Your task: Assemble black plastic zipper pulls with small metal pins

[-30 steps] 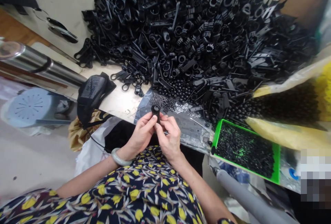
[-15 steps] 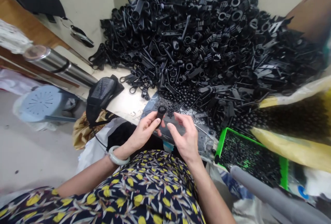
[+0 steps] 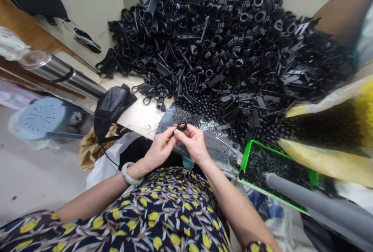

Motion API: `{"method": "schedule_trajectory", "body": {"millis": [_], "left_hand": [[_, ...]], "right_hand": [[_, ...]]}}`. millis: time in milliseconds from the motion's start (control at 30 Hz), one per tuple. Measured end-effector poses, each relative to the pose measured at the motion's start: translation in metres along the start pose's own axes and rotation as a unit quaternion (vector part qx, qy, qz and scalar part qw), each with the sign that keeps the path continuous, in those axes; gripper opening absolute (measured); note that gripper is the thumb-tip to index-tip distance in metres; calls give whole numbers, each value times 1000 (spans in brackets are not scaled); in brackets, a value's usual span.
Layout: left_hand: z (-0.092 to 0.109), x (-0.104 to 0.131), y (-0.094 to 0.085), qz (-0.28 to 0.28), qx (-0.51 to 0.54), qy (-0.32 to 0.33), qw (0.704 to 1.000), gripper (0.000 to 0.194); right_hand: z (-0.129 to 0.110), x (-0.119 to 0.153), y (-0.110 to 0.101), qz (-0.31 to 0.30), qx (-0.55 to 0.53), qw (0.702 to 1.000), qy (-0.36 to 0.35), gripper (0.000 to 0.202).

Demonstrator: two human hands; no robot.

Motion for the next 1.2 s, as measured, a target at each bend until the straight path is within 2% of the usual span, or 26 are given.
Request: {"method": "schedule_trajectory", "body": {"millis": [33,100,167,233,300,400,567,667,733,800,867,967,1100,1167,1200], "left_hand": [[-3,-2,3,-13,6,-13,1000,33],[-6,-4,15,-74,35,-48,995,40],[-1,-3,27,-137,78,-70,985,46],[8,-3,31,-157,115,-74,978,47],[11,-4,28,-146,123,-72,979,48],[4,-4,22,-123,81,-66,987,52],[-12,-5,9,-68,13,-38,997,52],[-12,-6,8,-85,61,-45,993,46],[-6,-6,6,-93,122,-57,987,36],[1,-8,1,-74,166,-53,982,28],[6,-7,-4,-53,175,-42,982,27],[6,-2,-2,-53,143,-32,988,32],[-3,2,3,-82,76,-16,994,33],[-14,0,-2,-60,38,-24,997,37],[-20,-3,-7,-31,23,-30,999,39]], "right_hand": [[2,-3,-1,-6,-1,1000,7,37],[8,-8,-3,-31,-9,999,39,39],[11,-10,-5,-52,-30,995,74,41],[10,-10,-7,-58,-48,993,92,41],[10,-10,-5,-61,-50,992,97,42],[14,-8,3,-63,-42,993,93,48],[9,-8,6,-32,12,999,-13,41],[0,-2,5,-40,62,995,-60,41],[-4,5,6,-61,69,993,-74,53],[-4,12,5,-71,57,992,-82,63],[0,19,5,-71,55,992,-86,53],[9,27,1,-54,78,992,-81,34],[14,35,-15,-19,110,992,-60,31],[3,38,-30,14,193,974,-115,28],[-6,39,-37,32,256,952,-165,26]]}}
Point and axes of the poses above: each hand's wrist, its own x-axis away from the middle knuckle, its own y-axis out of the palm, z = x × y, the point moved 9 cm from there along -x, towards the middle knuckle, and after that the axes turned 9 degrees about z, right-handed, at the moved point
